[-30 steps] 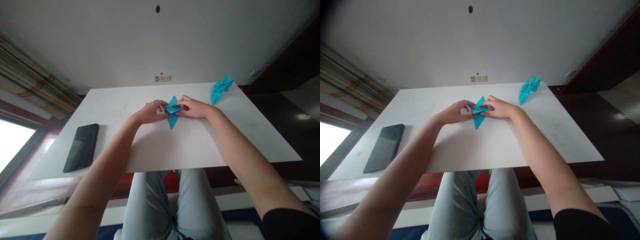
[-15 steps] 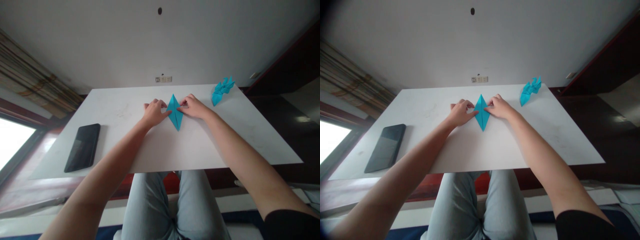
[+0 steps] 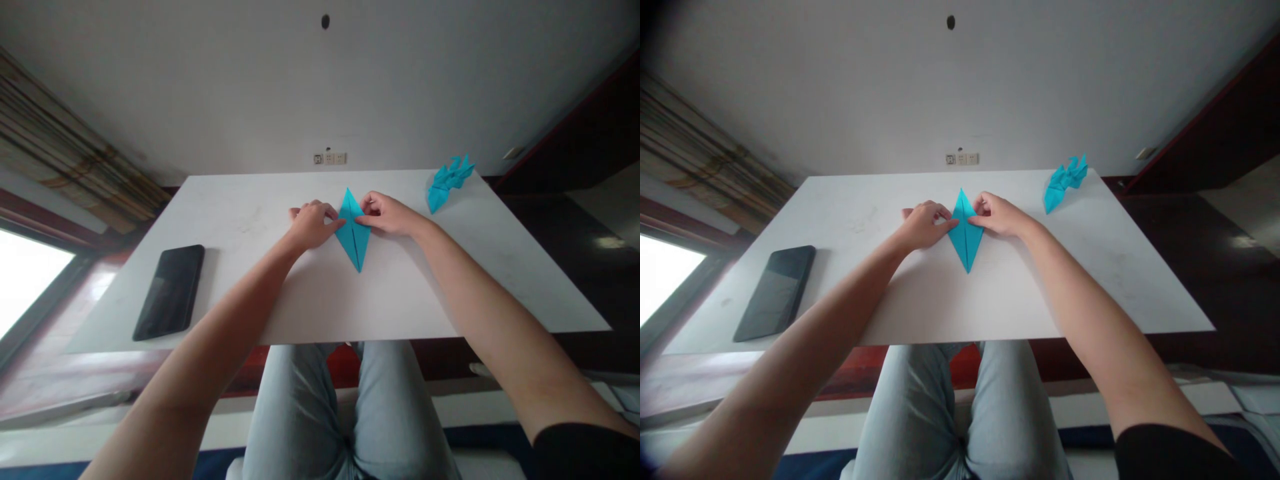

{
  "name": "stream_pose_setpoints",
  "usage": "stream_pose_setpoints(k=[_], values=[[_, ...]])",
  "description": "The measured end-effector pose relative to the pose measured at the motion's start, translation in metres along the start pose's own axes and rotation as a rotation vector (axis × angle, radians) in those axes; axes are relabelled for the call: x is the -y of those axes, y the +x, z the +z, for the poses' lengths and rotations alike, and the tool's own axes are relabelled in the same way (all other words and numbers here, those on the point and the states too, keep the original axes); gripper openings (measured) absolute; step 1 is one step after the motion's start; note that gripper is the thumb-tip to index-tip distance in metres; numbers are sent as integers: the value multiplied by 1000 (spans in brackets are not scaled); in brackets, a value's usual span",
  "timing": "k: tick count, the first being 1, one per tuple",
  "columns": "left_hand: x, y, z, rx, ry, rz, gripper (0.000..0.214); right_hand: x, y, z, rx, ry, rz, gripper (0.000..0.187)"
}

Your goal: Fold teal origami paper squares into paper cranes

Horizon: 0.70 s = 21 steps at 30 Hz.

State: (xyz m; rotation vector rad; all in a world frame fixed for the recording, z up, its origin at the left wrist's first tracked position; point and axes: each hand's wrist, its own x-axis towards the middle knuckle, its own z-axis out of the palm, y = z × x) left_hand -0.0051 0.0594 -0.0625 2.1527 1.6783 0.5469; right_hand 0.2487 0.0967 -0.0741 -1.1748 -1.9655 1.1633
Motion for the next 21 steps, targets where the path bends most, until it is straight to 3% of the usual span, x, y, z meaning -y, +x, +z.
stream_pose_setpoints(k=[6, 10, 12, 16, 18, 21], values=[[2, 2, 1, -70, -72, 31, 24, 10, -10, -1, 93, -123, -99, 65], [-4, -4, -3, 47, -80, 119, 26, 16, -11, -3, 104, -349, -148, 31], [-8, -9, -5, 107, -44, 194, 41, 15, -8, -5, 100, -381, -154, 22], [-16, -19, -3, 110, 74, 276, 81, 12, -5, -10, 105, -378, -190, 29], [-18, -23, -1, 101, 110, 283, 86, 12, -6, -14, 140, -376, -204, 32], [-20, -24, -3, 96, 152, 284, 74, 13, -9, -17, 176, -370, -217, 38]])
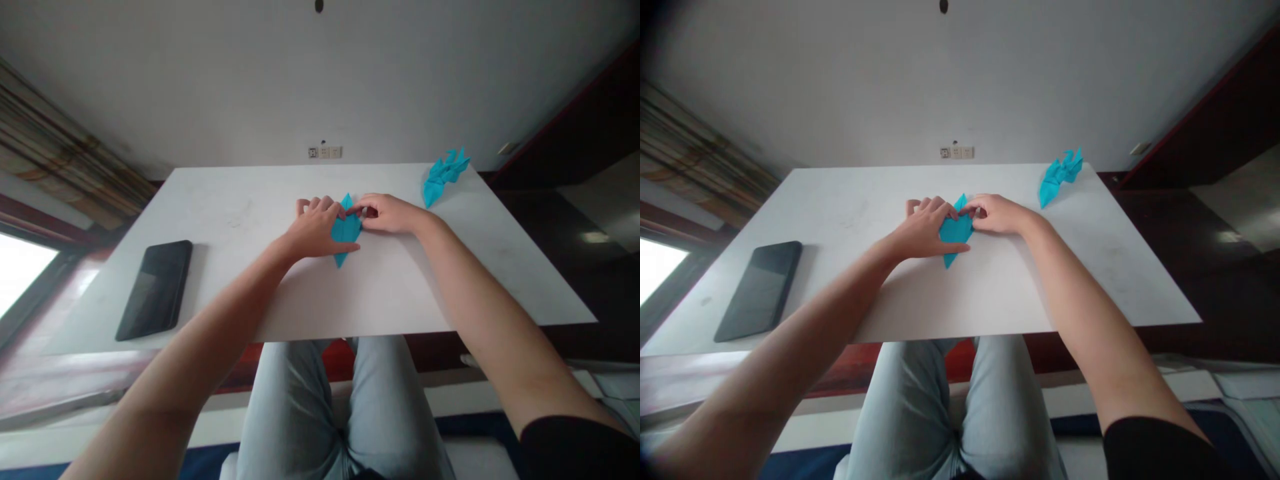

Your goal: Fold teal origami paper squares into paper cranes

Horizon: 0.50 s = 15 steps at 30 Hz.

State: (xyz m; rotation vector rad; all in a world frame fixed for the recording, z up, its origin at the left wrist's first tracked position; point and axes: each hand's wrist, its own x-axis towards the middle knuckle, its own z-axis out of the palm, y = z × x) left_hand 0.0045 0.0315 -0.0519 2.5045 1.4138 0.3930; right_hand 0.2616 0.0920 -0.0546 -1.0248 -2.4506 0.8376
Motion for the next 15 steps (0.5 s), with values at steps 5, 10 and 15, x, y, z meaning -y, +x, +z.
stream_pose_setpoints(k=[5, 10, 15], values=[[8, 2, -10, 42, -38, -3, 42, -1, -2, -2, -53, -17, 5, 28], [19, 7, -12, 16, -124, -64, 34, 0, 1, 5, -90, -34, -15, 30], [31, 12, -8, -38, -156, -101, 32, 3, 7, 16, -122, -66, -21, 22]])
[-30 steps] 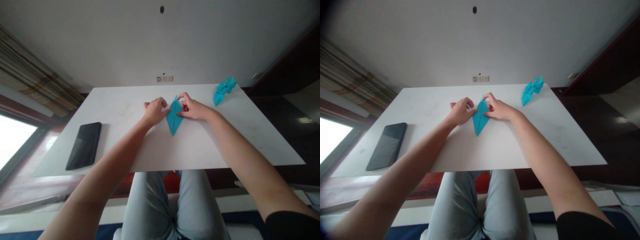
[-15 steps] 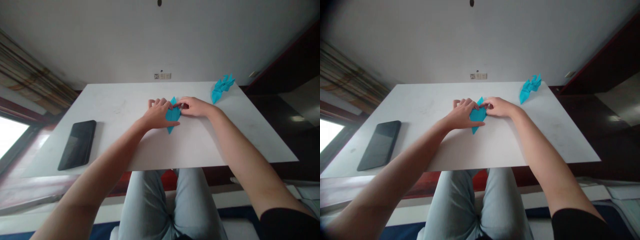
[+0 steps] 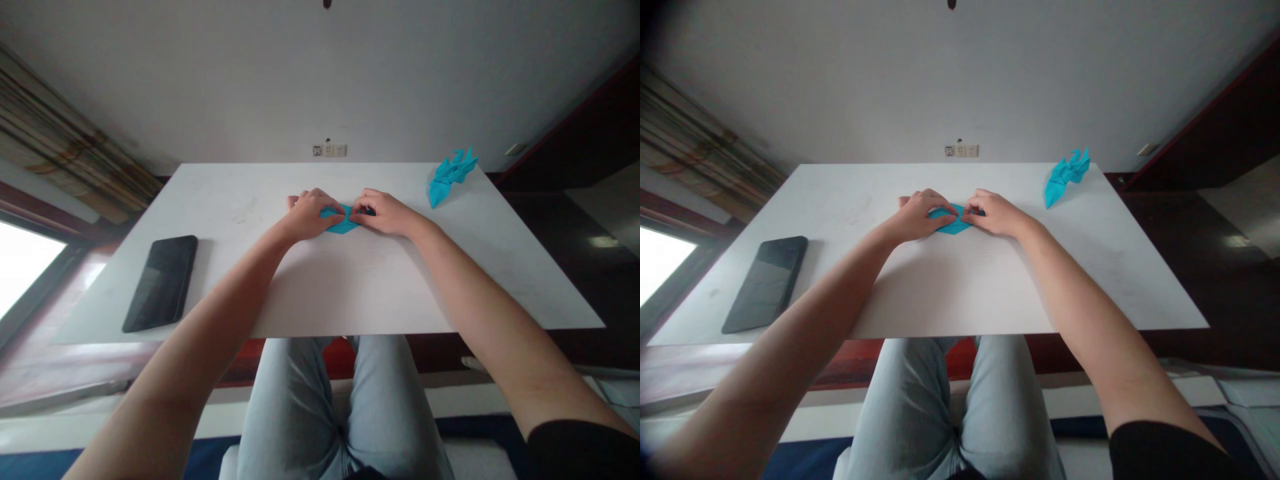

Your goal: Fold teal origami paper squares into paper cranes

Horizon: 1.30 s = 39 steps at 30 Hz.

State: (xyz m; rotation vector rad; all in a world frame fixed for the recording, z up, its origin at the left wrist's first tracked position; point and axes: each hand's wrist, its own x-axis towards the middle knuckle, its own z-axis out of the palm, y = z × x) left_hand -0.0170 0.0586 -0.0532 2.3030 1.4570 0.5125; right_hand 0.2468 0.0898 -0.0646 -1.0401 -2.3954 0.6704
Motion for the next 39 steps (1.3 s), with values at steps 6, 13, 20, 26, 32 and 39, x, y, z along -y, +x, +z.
stream_pose_setpoints(k=[6, 13, 20, 26, 32, 39], values=[[12, 3, 4, -57, -74, -97, 55, -3, 0, 2, -23, -28, 5, 14], [-5, 1, 15, -17, -112, -40, 51, 0, -3, -2, -79, 23, -8, 32], [-12, -1, 16, -12, -88, 104, 31, 1, -2, -8, -48, 46, -10, 21], [-11, -1, 8, -64, -45, 166, 26, 9, -3, -12, -84, 75, -11, 33], [-12, 0, 5, -42, -25, 179, 22, 6, -2, -8, -26, 37, -48, 25], [-9, 0, 7, -40, -129, 164, 23, 0, 0, -5, -38, 9, 22, 24]])
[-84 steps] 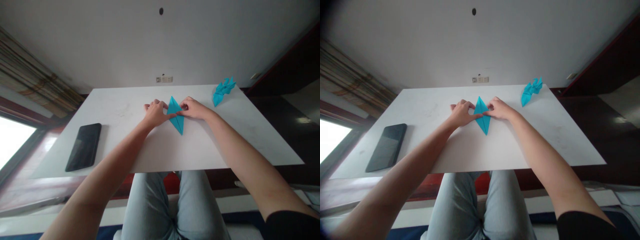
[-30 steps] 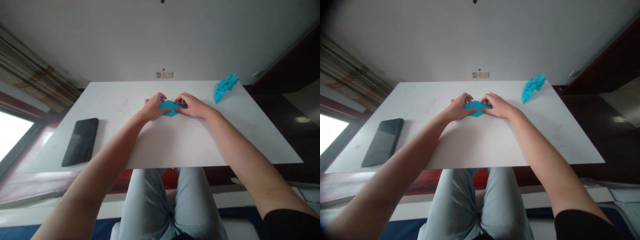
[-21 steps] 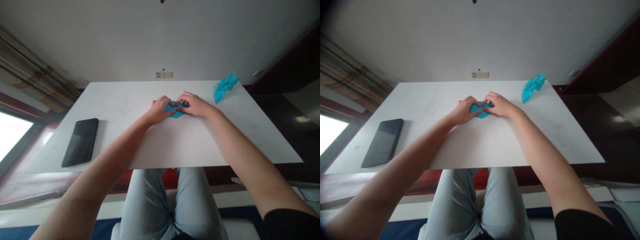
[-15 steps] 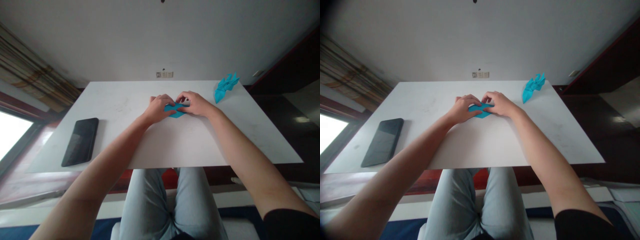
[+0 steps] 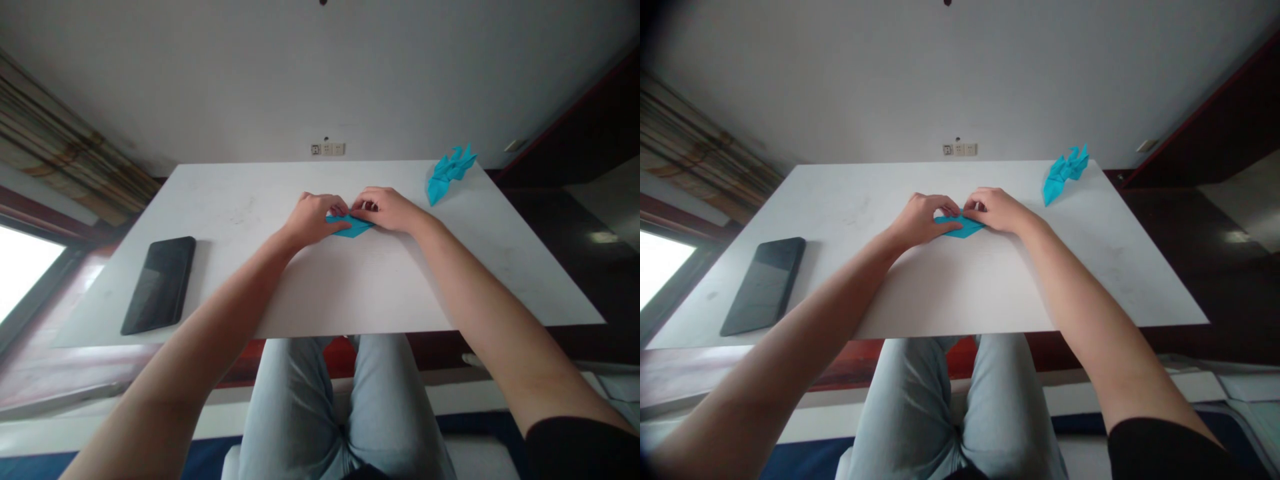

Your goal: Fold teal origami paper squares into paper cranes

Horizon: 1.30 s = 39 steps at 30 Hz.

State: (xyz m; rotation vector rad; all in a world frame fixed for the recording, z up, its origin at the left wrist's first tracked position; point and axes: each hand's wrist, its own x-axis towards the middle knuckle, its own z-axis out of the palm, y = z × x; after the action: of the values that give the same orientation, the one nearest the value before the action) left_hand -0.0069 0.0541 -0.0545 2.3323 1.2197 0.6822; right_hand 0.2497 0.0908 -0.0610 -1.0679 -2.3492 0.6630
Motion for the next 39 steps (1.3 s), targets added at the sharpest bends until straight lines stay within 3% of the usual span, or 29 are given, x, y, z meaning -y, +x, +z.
stream_pose_setpoints(k=[6, 16, 22, 28, 35, 39], values=[[0, -1, 3, 23, 52, -22, 20, -5, 1, 4, -33, -12, 75, 16], [-4, -2, 2, 19, 56, 6, 14, -1, 0, 3, 1, 177, 182, 25], [-3, 0, 5, -8, -16, 4, 30, 3, -2, -2, 72, 219, 134, 36], [0, -1, 5, 33, 18, 73, 9, 5, -4, -7, 145, 204, 109, 38], [0, -2, 2, 57, 85, 184, 15, 1, -3, -11, 187, 178, 51, 45], [1, -3, -1, 78, 53, 200, 15, -1, -3, -11, 194, 137, 46, 36]])
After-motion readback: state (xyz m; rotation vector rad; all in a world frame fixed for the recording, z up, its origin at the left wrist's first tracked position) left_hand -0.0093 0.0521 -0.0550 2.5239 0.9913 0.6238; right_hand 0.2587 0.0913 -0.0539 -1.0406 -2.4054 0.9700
